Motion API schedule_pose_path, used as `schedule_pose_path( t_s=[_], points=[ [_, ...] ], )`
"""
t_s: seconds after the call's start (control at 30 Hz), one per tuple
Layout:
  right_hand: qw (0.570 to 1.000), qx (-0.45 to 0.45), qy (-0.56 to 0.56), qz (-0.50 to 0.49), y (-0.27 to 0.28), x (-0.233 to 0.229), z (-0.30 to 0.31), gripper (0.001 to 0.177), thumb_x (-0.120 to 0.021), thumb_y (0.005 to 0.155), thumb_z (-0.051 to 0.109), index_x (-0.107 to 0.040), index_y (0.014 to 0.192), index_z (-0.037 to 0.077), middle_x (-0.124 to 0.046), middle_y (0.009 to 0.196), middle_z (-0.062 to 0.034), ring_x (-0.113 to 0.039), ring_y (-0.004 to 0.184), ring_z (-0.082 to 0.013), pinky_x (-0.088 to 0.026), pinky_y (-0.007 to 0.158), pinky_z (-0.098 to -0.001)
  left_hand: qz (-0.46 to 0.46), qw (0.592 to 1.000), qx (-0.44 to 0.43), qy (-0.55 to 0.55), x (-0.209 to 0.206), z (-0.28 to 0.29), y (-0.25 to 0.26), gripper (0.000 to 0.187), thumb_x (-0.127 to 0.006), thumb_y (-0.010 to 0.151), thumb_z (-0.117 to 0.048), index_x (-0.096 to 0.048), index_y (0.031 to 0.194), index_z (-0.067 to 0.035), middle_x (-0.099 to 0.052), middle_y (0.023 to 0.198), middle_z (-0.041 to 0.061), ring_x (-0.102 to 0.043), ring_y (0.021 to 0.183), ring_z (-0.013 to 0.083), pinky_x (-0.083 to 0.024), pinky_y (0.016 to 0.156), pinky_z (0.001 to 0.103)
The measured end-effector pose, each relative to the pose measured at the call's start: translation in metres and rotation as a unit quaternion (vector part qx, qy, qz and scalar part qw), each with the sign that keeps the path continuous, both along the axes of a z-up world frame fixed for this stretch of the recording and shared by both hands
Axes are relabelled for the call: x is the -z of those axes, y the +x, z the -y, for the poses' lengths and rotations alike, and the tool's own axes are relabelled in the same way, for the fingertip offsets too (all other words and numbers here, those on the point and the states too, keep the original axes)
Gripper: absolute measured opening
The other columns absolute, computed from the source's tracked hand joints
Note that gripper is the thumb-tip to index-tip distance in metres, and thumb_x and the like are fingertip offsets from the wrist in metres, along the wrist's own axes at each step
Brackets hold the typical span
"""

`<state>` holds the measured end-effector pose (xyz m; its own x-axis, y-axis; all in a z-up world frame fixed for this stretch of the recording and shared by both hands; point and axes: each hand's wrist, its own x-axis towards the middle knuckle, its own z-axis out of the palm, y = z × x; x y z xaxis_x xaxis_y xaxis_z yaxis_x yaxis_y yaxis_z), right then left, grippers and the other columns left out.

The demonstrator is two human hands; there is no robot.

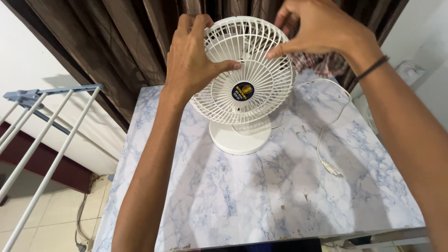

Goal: The person cleans the front grill of a desk fan by wiping it with a cloth.

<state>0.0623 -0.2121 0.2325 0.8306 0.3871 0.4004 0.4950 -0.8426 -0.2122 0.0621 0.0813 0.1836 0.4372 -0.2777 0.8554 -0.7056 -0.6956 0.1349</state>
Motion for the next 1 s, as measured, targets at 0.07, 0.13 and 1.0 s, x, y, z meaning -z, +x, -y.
schedule_pose_path(
  t_s=[0.07,0.13,1.0],
  points=[
    [0.999,0.026,0.008,-0.021,-0.001,0.020,0.017,0.079,-0.093,0.062,0.057,-0.071,0.115,0.001,-0.077,0.101,-0.0149,-0.073,0.097,-0.0284,-0.055,0.090,-0.0435,0.003,1.000,0.020,-0.022,0.005,0.003,-0.002,0.092,-0.108,0.055,-0.048,-0.063,0.121,-0.002,-0.059,0.116,0.013,-0.065,0.099,0.0257,-0.061,0.079,0.042],
    [0.998,0.042,0.027,-0.045,-0.001,0.045,0.032,0.079,-0.095,0.064,0.054,-0.070,0.116,0.001,-0.077,0.103,-0.0146,-0.071,0.101,-0.0287,-0.052,0.094,-0.0444,0.002,0.998,0.042,-0.044,0.008,0.005,-0.004,0.090,-0.108,0.058,-0.045,-0.063,0.122,-0.002,-0.057,0.116,0.011,-0.065,0.099,0.0242,-0.062,0.079,0.040],
    [0.918,-0.041,0.384,-0.087,-0.032,0.158,0.060,0.040,-0.085,0.087,0.016,-0.068,0.117,-0.004,-0.076,0.107,-0.0112,-0.072,0.098,-0.0143,-0.061,0.082,-0.0293,0.051,0.994,0.100,0.002,0.026,0.013,-0.031,0.075,-0.104,0.075,-0.042,-0.065,0.123,0.000,-0.072,0.101,0.012,-0.070,0.085,0.0191,-0.061,0.079,0.035]
  ],
)
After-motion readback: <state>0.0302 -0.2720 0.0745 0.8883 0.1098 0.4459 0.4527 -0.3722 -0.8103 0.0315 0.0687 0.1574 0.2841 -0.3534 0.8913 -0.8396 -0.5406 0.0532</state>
